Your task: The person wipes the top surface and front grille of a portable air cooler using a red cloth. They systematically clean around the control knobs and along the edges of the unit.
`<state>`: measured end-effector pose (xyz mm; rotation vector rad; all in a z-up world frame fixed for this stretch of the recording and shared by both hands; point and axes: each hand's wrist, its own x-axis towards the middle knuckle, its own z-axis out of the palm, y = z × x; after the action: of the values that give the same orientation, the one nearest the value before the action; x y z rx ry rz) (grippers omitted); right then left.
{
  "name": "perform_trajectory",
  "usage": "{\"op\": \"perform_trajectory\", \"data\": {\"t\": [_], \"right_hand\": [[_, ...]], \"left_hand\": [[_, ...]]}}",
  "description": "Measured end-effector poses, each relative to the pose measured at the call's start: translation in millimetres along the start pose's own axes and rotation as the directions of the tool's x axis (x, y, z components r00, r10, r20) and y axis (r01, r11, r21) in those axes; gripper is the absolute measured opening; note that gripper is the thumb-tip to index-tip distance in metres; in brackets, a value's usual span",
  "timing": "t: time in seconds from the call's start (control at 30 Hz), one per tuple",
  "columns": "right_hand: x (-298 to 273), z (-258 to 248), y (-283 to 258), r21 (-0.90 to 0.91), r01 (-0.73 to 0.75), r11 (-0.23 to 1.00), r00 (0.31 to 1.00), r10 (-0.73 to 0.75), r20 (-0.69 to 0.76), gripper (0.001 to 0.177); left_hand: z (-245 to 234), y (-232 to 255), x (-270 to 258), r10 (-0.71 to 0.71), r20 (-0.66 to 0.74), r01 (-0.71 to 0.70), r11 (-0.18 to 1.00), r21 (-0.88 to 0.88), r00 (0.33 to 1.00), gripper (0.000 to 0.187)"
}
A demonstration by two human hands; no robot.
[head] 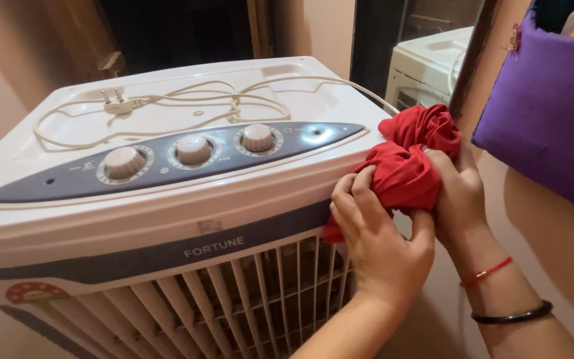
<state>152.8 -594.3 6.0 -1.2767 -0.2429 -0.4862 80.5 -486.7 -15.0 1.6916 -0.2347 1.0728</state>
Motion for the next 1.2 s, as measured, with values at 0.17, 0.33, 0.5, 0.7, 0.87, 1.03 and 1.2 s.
{"op": "perform_trajectory", "data": {"t": [0.17, 0.33, 0.5, 0.7, 0.87, 1.03, 1.2], "right_hand": [[-1.3, -11.0, 21.1, 0.039, -0.022, 0.999, 0.997, 0.025, -0.072, 0.034], [-2.7, -28.4, 50.8, 0.114, -0.105, 0.988, 0.986, 0.118, -0.114, 0.027], [-17.3, -31.6, 66.4, 0.124, -0.3, 0.946, 0.942, 0.314, -0.12, 0.026], [-26.1, -22.7, 57.7, 0.313, -0.413, 0.856, 0.897, 0.442, -0.025, 0.029], [-9.8, -17.8, 35.0, 0.216, -0.279, 0.936, 0.958, 0.287, -0.007, 0.029], [-7.1, -9.2, 22.5, 0.196, -0.266, 0.944, 0.957, 0.283, -0.063, 0.032], [-12.1, -22.3, 48.9, 0.269, -0.296, 0.916, 0.939, 0.331, -0.092, 0.032]], "left_hand": [[3.5, -12.4, -6.9, 0.105, 0.035, -0.108, 0.989, 0.098, 0.994, 0.066], [8.5, -26.3, -19.9, 0.104, 0.093, -0.116, 0.983, 0.139, 0.99, 0.062], [13.1, -37.8, -29.1, 0.02, 0.216, -0.076, 0.964, 0.254, 0.976, 0.061], [13.0, -34.5, -26.1, 0.008, 0.211, -0.06, 0.969, 0.24, 0.977, 0.061], [11.0, -28.3, -8.4, 0.106, 0.128, -0.127, 0.977, 0.172, 0.986, 0.058], [6.3, -33.7, -0.8, 0.182, 0.153, -0.204, 0.968, 0.143, 0.971, 0.056], [7.6, -48.7, -10.2, 0.205, 0.233, -0.256, 0.944, 0.211, 0.95, 0.053]]}}
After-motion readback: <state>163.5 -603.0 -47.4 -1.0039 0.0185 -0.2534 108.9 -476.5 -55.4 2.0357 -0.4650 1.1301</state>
